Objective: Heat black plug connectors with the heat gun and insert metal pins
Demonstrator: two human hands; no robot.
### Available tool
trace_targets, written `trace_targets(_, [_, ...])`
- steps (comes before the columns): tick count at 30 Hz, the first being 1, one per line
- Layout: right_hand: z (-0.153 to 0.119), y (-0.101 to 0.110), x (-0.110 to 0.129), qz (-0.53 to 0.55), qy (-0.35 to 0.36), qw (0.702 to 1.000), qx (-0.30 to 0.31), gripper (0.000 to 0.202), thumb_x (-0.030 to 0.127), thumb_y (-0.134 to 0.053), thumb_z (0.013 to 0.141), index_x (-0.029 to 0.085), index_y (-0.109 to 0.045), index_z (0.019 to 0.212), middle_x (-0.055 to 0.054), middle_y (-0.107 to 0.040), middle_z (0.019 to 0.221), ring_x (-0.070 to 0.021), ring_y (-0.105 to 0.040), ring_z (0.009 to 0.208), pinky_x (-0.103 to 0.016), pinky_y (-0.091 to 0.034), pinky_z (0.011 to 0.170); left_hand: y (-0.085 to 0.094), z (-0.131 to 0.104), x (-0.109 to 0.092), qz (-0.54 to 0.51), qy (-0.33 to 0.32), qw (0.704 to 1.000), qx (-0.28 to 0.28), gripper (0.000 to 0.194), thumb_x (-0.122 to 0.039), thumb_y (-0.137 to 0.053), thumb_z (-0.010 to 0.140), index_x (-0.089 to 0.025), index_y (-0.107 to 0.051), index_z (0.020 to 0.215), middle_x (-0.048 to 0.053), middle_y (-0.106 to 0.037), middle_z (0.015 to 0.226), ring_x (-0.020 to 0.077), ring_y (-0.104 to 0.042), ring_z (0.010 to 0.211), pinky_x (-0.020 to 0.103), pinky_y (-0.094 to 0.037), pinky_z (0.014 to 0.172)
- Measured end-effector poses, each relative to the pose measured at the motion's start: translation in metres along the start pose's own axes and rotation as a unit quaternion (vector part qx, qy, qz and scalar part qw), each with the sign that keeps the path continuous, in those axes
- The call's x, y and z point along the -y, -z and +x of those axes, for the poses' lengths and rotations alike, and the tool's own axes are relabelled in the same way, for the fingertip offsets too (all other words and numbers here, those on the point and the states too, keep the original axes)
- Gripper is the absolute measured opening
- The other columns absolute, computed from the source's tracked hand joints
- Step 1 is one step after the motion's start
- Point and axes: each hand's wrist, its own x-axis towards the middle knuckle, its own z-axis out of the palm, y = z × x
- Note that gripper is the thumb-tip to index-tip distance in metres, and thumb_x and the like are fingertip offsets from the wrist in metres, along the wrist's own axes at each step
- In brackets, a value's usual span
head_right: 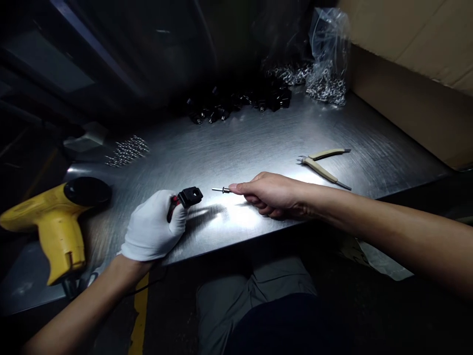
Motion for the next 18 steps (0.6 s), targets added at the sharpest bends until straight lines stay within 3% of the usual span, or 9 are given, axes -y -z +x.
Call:
trace_targets(4, [-0.005, 0.010, -0.007, -0.172, 0.044, 0.980, -0.094, 0.060, 0.072, -0.053, 0.091, 0.023, -0.037, 0.061, 0.007, -0.030, 0.052, -0.0078, -0.024, 0.044, -0.026, -0.018, 0.042, 0.000, 0.000, 0.002, 0.003, 0.009, 1.000, 0.003, 0.043, -0.058, -0.037, 0.098, -0.021, -0.052, 0.081, 0.004, -0.056, 0.076, 0.0185, -0.051, 0.064, 0.031, -0.035, 0.060])
trace_targets(7, [-0.009, 0.018, -0.011, -0.220, 0.077, 0.960, -0.155, 0.061, 0.071, -0.055, 0.090, 0.023, -0.035, 0.060, 0.007, -0.029, 0.052, -0.0079, -0.023, 0.044, -0.028, -0.014, 0.043, 0.006, 0.003, 0.003, 0.003, 0.013, 1.000, 0.014, 0.042, -0.057, -0.037, 0.098, -0.021, -0.051, 0.080, 0.004, -0.057, 0.075, 0.0186, -0.053, 0.063, 0.030, -0.036, 0.059])
trace_targets(10, [-0.016, 0.028, -0.011, -0.251, 0.097, 0.942, -0.202, 0.061, 0.071, -0.053, 0.091, 0.023, -0.034, 0.059, 0.006, -0.027, 0.052, -0.0082, -0.023, 0.044, -0.029, -0.012, 0.044, 0.019, 0.002, -0.014, -0.026, 0.023, 0.998, 0.059, 0.040, -0.055, -0.039, 0.098, -0.022, -0.050, 0.077, 0.003, -0.059, 0.072, 0.0189, -0.055, 0.061, 0.030, -0.038, 0.057])
trace_targets(12, [-0.025, 0.037, -0.008, -0.263, 0.101, 0.934, -0.222, 0.060, 0.069, -0.052, 0.092, 0.023, -0.033, 0.059, 0.006, -0.028, 0.053, -0.0083, -0.023, 0.045, -0.030, -0.011, 0.044, 0.027, -0.005, -0.042, -0.082, 0.033, 0.989, 0.118, 0.041, -0.056, -0.041, 0.098, -0.024, -0.050, 0.074, 0.001, -0.059, 0.066, 0.0186, -0.056, 0.057, 0.029, -0.038, 0.053])
trace_targets(14, [-0.035, 0.049, -0.004, -0.266, 0.102, 0.931, -0.229, 0.059, 0.068, -0.052, 0.093, 0.023, -0.030, 0.061, 0.006, -0.027, 0.055, -0.0081, -0.023, 0.046, -0.029, -0.012, 0.045, 0.032, -0.016, -0.080, -0.179, 0.029, 0.961, 0.210, 0.043, -0.060, -0.044, 0.096, -0.025, -0.055, 0.074, 0.000, -0.062, 0.064, 0.0188, -0.058, 0.055, 0.029, -0.041, 0.052])
trace_targets(18, [-0.055, 0.073, 0.001, -0.266, 0.094, 0.929, -0.241, 0.057, 0.066, -0.052, 0.092, 0.024, -0.027, 0.063, 0.007, -0.025, 0.056, -0.0080, -0.020, 0.046, -0.030, -0.012, 0.045, 0.027, -0.030, -0.170, -0.308, 0.021, 0.855, 0.416, 0.050, -0.069, -0.041, 0.094, -0.026, -0.063, 0.081, 0.000, -0.066, 0.065, 0.0191, -0.060, 0.052, 0.028, -0.041, 0.047])
